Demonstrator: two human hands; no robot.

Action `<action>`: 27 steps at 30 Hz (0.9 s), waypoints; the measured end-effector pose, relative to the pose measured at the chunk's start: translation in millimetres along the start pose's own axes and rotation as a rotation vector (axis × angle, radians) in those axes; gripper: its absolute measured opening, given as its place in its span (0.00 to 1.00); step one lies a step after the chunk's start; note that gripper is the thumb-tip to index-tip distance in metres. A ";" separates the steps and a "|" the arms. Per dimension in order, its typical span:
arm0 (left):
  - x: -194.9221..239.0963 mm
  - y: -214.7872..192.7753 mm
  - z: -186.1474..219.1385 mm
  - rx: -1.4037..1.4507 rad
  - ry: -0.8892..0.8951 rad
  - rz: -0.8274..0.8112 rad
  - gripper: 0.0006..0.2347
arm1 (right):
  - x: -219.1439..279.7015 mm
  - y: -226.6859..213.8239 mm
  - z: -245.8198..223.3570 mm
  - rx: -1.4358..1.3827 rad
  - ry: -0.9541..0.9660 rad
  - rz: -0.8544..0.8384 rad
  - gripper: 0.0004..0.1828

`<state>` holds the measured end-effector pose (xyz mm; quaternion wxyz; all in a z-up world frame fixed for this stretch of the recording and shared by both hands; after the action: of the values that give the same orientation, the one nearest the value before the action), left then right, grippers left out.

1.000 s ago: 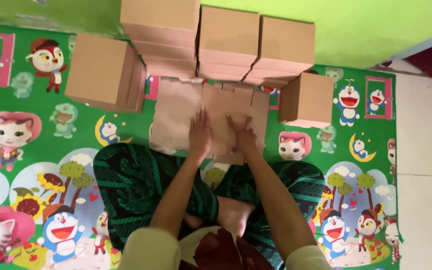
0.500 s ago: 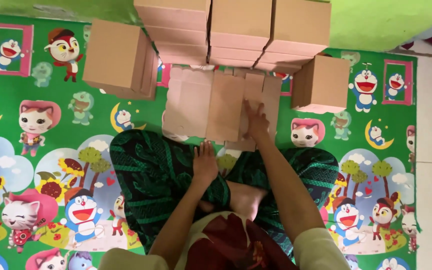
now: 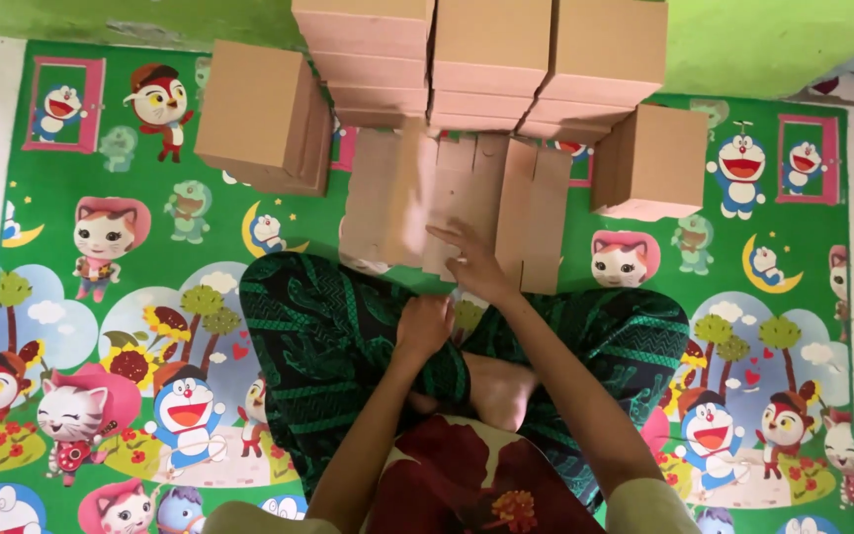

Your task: A person is sitting on the floor and folding flat cardboard sheets into small boxes, then stacking them.

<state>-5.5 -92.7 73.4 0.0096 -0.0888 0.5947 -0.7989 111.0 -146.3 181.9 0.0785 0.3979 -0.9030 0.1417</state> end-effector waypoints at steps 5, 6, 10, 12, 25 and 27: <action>7.4 -41.0 8.3 0.145 -0.025 -0.075 0.11 | 9.9 -47.4 65.9 0.239 -0.285 0.208 0.30; 7.6 -48.4 11.7 0.169 -0.020 -0.086 0.11 | 15.3 -63.6 85.8 0.512 -0.226 0.236 0.35; -11.5 -70.3 18.5 0.234 0.015 -0.006 0.11 | 47.4 -67.9 92.5 0.658 0.181 0.391 0.60; -24.1 -62.6 18.6 0.226 0.091 0.101 0.19 | 58.2 -68.2 100.1 0.612 0.284 0.367 0.58; -69.0 1.6 12.8 0.038 0.242 0.081 0.33 | 78.0 -109.6 194.1 -0.380 0.393 0.802 0.33; -69.0 14.7 1.4 0.175 0.153 -0.032 0.31 | 75.8 -116.9 214.0 -0.416 0.312 0.895 0.23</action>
<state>61.3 -90.0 50.8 -0.0407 -0.0361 0.5201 -0.8524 140.6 -342.5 21.0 0.2214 -0.0774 -0.9714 0.0366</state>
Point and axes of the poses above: each hand's wrist, its own x-axis away from the middle knuckle, its own y-axis out of the palm, z = x × y, the point moved 7 cm from there along -x, towards the middle knuckle, and after that the axes turned 10 degrees about -x, right-handed, at the moved point
